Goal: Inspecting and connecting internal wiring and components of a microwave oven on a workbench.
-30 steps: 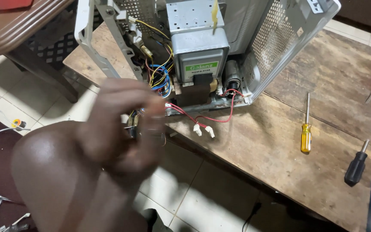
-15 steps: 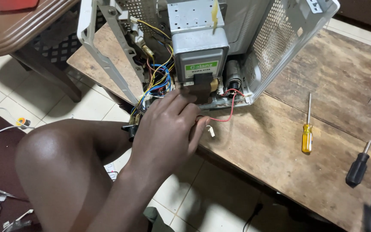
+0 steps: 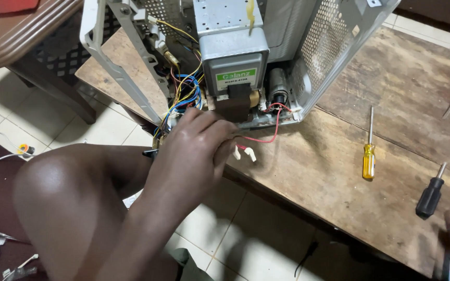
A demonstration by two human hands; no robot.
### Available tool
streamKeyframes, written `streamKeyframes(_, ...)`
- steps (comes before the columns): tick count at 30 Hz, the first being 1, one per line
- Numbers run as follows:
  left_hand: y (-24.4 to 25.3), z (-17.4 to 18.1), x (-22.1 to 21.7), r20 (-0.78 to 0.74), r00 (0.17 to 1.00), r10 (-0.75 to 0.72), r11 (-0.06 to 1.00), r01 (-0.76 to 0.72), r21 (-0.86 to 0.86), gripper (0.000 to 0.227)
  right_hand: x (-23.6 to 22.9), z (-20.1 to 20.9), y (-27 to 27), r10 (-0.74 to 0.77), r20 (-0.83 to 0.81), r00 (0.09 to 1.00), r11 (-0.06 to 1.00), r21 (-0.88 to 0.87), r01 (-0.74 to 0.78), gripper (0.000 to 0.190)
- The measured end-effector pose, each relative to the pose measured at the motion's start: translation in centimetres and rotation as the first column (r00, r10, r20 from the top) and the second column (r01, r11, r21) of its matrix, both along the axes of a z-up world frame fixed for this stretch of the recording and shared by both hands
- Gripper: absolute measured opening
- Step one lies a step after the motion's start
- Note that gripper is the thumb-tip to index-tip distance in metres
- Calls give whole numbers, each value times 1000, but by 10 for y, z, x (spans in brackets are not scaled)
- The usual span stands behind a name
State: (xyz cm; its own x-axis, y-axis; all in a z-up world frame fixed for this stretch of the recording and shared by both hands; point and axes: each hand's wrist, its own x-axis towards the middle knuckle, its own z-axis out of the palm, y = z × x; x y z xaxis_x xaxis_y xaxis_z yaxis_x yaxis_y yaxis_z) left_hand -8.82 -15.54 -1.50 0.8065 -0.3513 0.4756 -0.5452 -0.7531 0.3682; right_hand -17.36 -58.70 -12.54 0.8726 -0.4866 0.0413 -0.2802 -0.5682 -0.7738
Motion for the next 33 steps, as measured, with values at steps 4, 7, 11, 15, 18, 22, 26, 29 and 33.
streamKeyframes(4, 6, 7, -4, -48, 999, 6, 998, -9, -59, 7, -15, 37, 56, -58, 108, 992, 993, -92, 68, 26)
streamKeyframes(7, 7, 8, -8, -119, 993, 12, 998, -19, -58, 20, -12, 63, 81, 102, 104, 989, 964, -254, -73, 14)
streamKeyframes(11, -6, -4, -15, -86, 990, 108, 982, -93, 163, 46, 7, 59, 78, 368, -56, 928, 831, -428, -355, 27)
streamKeyframes(15, -17, -7, -14, 120, 984, 131, 970, -152, 191, 17, 11, 63, 139, 630, 270, 728, 759, -415, -502, 14)
streamKeyframes(18, -15, -10, -12, 83, 995, 59, 998, -59, -2, 28, 17, 82, 193, 615, 418, 669, 788, -357, -501, 17)
streamKeyframes(22, -4, -8, -10, 27, 1000, -9, 984, 13, -178, 20, 43, 103, 231, 655, 450, 606, 755, -404, -516, 26)
streamKeyframes(26, 9, -8, -7, 29, 998, -54, 946, 60, -318, 21, 74, 102, 252, 713, 448, 540, 700, -407, -587, 29)
streamKeyframes(29, 12, -10, -2, 37, 999, -24, 929, 36, -368, 19, 87, 101, 262, 681, 485, 548, 724, -334, -604, 27)
streamKeyframes(33, 8, -10, 4, -23, 1000, 6, 881, -16, -472, 14, 95, 103, 262, 655, 487, 578, 751, -338, -567, 24)
